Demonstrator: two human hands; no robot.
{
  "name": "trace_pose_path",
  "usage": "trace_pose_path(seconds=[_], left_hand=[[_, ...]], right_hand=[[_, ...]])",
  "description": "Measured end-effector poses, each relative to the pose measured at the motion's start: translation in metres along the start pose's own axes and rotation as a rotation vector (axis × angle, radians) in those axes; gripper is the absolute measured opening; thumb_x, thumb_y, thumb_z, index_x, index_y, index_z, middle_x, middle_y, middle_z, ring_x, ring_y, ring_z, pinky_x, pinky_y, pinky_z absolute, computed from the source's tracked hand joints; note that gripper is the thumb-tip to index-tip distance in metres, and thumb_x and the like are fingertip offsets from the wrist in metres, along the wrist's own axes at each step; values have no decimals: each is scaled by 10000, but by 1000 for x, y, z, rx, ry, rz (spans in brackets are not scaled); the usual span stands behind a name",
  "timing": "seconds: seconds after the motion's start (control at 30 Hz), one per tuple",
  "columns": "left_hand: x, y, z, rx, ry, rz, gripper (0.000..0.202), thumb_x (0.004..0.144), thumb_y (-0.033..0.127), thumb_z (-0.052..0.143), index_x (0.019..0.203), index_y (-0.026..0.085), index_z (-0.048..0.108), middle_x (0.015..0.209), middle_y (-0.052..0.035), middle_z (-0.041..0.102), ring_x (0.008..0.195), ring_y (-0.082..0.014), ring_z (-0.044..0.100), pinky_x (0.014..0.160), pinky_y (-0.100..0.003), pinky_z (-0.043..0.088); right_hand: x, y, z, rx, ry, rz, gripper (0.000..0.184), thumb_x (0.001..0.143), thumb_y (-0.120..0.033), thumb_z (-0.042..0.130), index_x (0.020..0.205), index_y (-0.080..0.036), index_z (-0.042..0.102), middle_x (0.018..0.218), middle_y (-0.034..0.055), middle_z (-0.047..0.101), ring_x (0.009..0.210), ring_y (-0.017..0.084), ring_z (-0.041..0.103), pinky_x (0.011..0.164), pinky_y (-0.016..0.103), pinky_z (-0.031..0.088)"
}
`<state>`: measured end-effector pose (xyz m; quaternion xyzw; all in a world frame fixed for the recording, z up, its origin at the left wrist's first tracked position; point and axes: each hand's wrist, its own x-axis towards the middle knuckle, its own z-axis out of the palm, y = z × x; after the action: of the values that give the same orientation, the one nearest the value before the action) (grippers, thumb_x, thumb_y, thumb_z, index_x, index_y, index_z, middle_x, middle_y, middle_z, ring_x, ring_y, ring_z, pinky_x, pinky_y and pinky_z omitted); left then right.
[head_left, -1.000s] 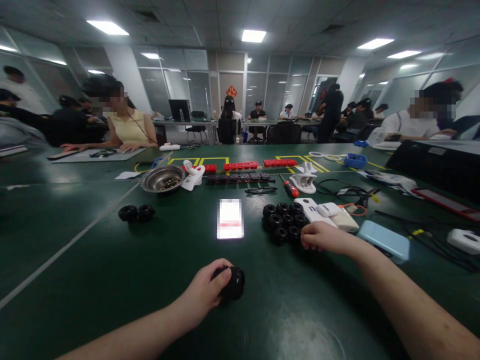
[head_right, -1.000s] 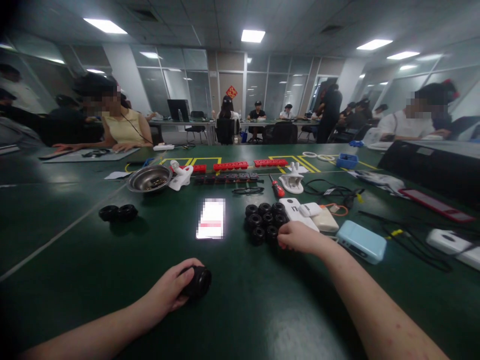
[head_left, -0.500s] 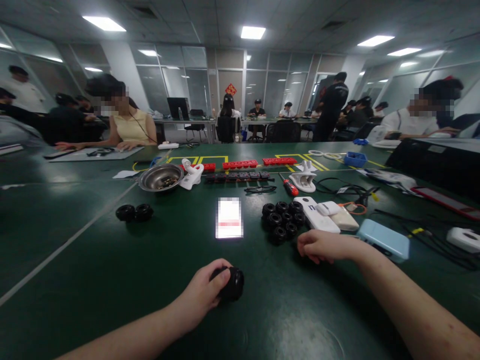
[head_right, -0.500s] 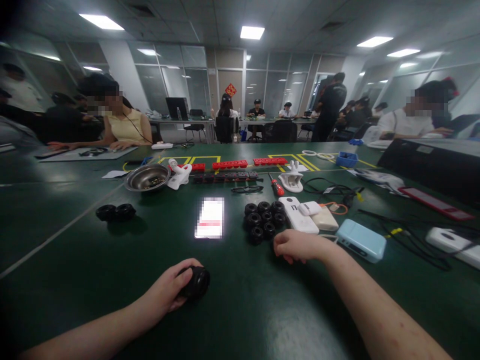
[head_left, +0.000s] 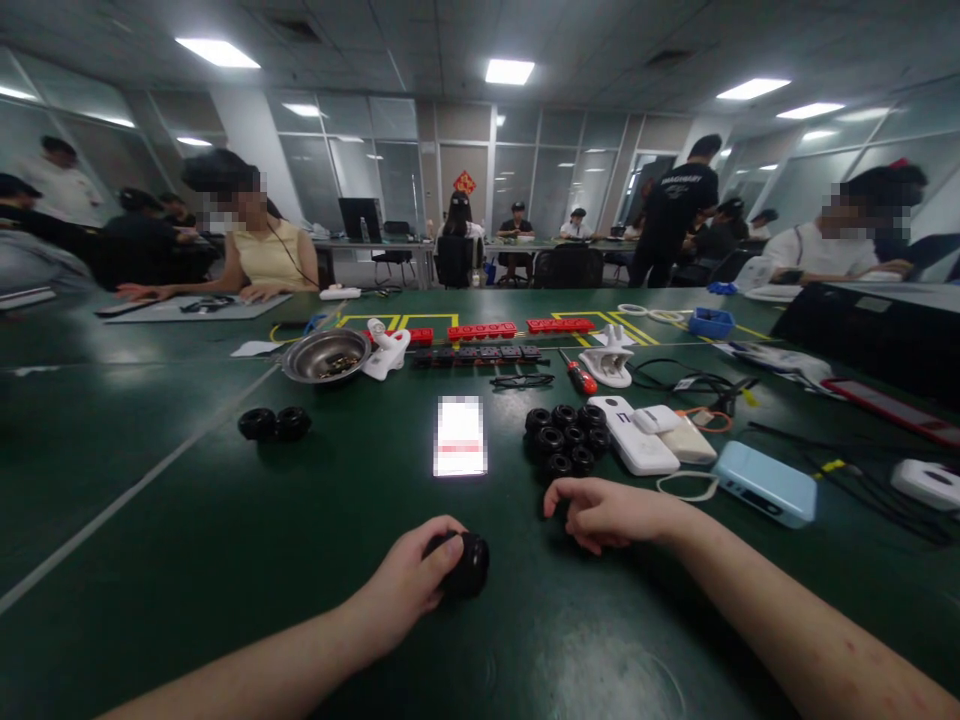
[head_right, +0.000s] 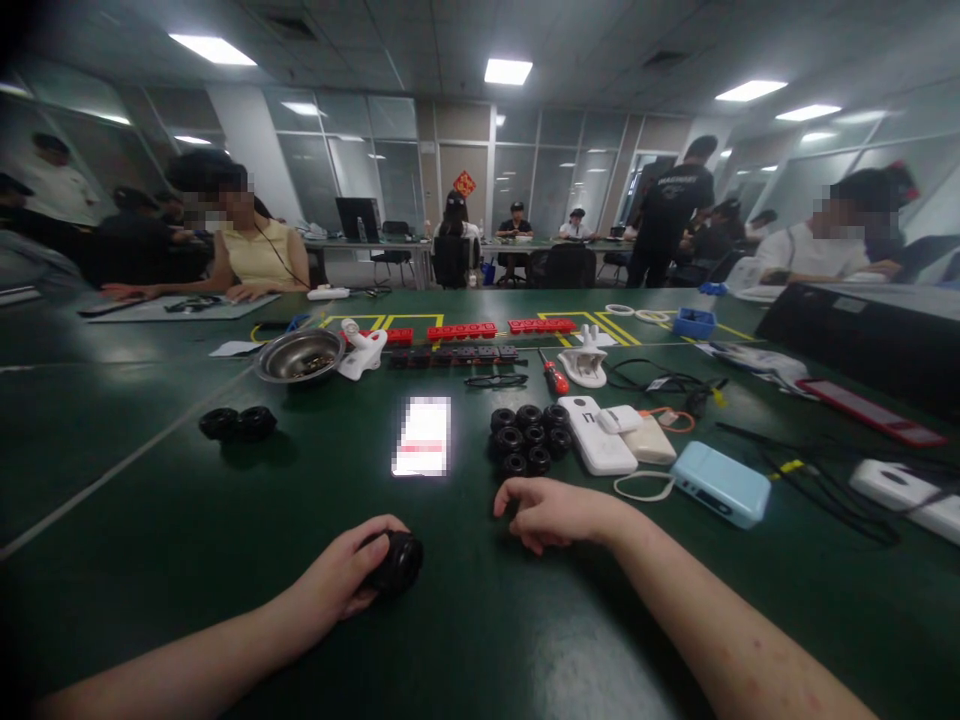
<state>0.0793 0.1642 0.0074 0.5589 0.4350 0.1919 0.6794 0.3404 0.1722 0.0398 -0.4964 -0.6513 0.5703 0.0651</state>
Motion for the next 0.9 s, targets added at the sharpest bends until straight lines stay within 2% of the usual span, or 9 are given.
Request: trace_pose_path(seconds=[0.1, 0.17, 0.23, 0.33, 0.47, 0.53, 0.7, 0.8, 0.9], left_hand=[[-2, 2, 2, 5, 15, 22, 544, 618, 671, 454, 826, 168, 449, 572, 66, 433, 379, -32, 305, 358, -171, 181], [-4, 0, 4, -14, 67, 90, 584, 603, 688, 462, 861, 164, 442, 590, 63, 431, 395, -36, 303, 365, -172, 205], [-7, -5, 6, 11, 131, 211, 569, 624, 654, 495, 915, 167, 446, 661, 34, 475, 464, -62, 381, 400, -178, 275], [-9, -12, 8, 116, 141, 355, 517, 665, 593, 525, 956, 169, 470, 752, -11, 532, 578, -103, 472, 463, -192, 350], [-4, -13, 6, 62, 83, 238, 654, 690, 692, 330, 959, 117, 487, 621, -15, 544, 402, -82, 448, 355, -184, 293], [0, -10, 4, 44, 50, 169, 625, 704, 669, 337, 894, 101, 516, 607, -26, 553, 430, -106, 502, 358, -185, 320], [2, -10, 1, 53, 51, 211, 445, 684, 500, 553, 937, 137, 509, 758, -17, 537, 562, -101, 511, 402, -170, 375], [2, -13, 1, 44, 91, 207, 527, 680, 470, 575, 1078, 147, 452, 858, -39, 529, 539, -78, 481, 401, -175, 374], [2, -13, 1, 9, 47, 198, 591, 677, 489, 564, 1114, 114, 435, 835, -56, 552, 532, -90, 505, 423, -199, 385]], right_hand=[[2, -12, 25, 9, 9, -83, 160, 712, -209, 506, 860, -149, 496, 522, -56, 473, 443, 62, 418, 385, 139, 306], [8, -19, 50, 14, 88, -160, 212, 797, -329, 456, 932, -166, 467, 617, -41, 478, 528, 73, 444, 440, 148, 337], [16, -21, 75, -18, 227, -289, 311, 823, -425, 417, 996, -169, 443, 661, -22, 502, 541, 89, 453, 451, 170, 347], [26, -21, 96, -208, 439, -414, 388, 767, -522, 480, 890, -154, 491, 686, 10, 541, 557, 121, 475, 482, 216, 376], [27, -20, 97, -610, 524, -619, 411, 811, -425, 463, 1092, -125, 464, 871, 103, 587, 731, 206, 536, 621, 313, 433], [25, -20, 94, -728, 532, -677, 389, 843, -349, 415, 1174, -144, 415, 948, 121, 573, 789, 222, 538, 649, 333, 440], [25, -15, 92, -557, 586, -583, 658, 713, -559, 526, 1189, -130, 376, 932, 106, 596, 779, 220, 577, 666, 327, 461], [27, -12, 93, -621, 622, -578, 429, 810, -446, 456, 1108, -137, 462, 835, 85, 619, 707, 199, 579, 627, 316, 450], [26, -13, 95, -748, 705, -684, 344, 830, -321, 463, 1127, -147, 461, 931, 110, 605, 785, 215, 554, 677, 350, 434]])
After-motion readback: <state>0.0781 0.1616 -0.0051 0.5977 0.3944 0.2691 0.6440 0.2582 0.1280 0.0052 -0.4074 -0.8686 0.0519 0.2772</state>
